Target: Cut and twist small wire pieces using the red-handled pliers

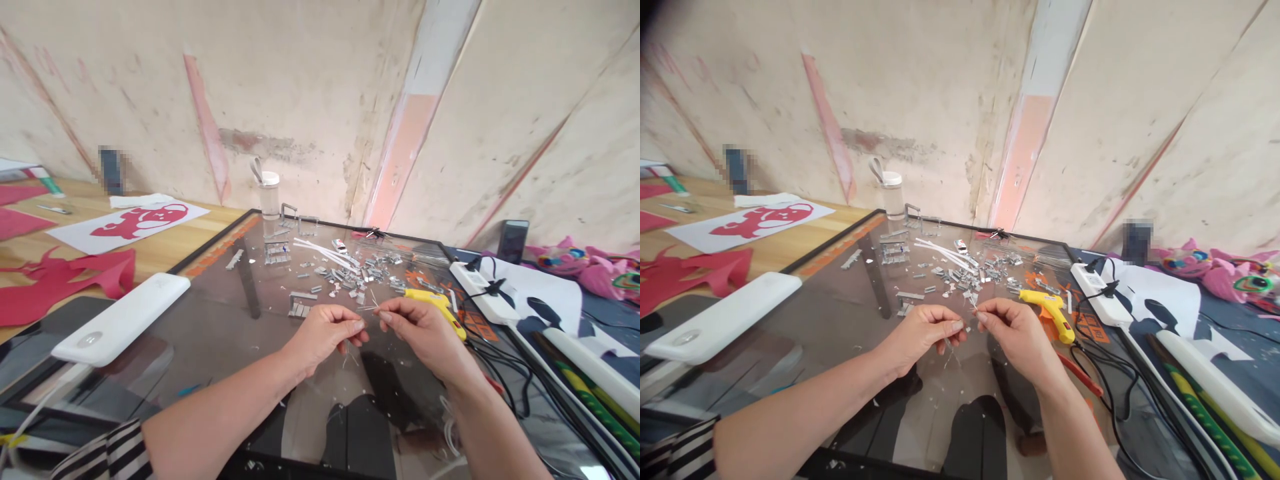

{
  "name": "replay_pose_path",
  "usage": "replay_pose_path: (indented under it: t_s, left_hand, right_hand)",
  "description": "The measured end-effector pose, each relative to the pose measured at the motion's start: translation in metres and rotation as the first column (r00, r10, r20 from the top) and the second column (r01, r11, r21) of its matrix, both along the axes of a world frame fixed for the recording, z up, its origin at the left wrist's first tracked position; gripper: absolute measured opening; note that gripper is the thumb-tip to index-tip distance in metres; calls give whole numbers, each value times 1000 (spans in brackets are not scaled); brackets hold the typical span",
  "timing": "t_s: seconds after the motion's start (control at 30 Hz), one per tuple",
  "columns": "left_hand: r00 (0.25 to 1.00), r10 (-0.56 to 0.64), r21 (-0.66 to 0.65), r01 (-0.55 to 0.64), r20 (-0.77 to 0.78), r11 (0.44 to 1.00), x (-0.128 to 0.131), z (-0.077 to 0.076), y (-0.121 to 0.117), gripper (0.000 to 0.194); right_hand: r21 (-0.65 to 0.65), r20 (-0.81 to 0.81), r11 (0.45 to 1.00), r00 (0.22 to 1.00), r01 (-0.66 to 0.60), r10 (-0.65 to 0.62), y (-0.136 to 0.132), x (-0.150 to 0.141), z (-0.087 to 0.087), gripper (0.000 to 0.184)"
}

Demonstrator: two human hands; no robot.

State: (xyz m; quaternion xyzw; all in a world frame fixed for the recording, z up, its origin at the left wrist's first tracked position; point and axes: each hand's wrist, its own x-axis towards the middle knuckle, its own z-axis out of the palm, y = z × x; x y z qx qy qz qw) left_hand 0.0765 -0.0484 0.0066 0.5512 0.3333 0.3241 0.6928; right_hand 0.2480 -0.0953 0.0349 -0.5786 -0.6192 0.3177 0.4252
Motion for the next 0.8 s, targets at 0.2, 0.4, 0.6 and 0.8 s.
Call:
replay_pose_path:
  t_s: [0.2,0.4,0.6,0.8]
  left_hand:
    - [1000,12,17,-12,-16,1000,0,0,1,18]
    - [999,18,59,-16,-30,998,1,-3,1,20]
    - [998,10,164,-1,-58,986,0,-6,2,20]
    - [997,5,247,15,-81,969,-1,-9,1,20]
  right_hand:
    - [-8,234,1000,972,-7,8,-5,8,6,16]
    - [-21,262,999,964,-41,45,-6,10,7,17]
    - [-93,274,995,959,-43,67,-9,8,12,17]
    - [-110,275,993,958,-51,80,-11,6,14,16]
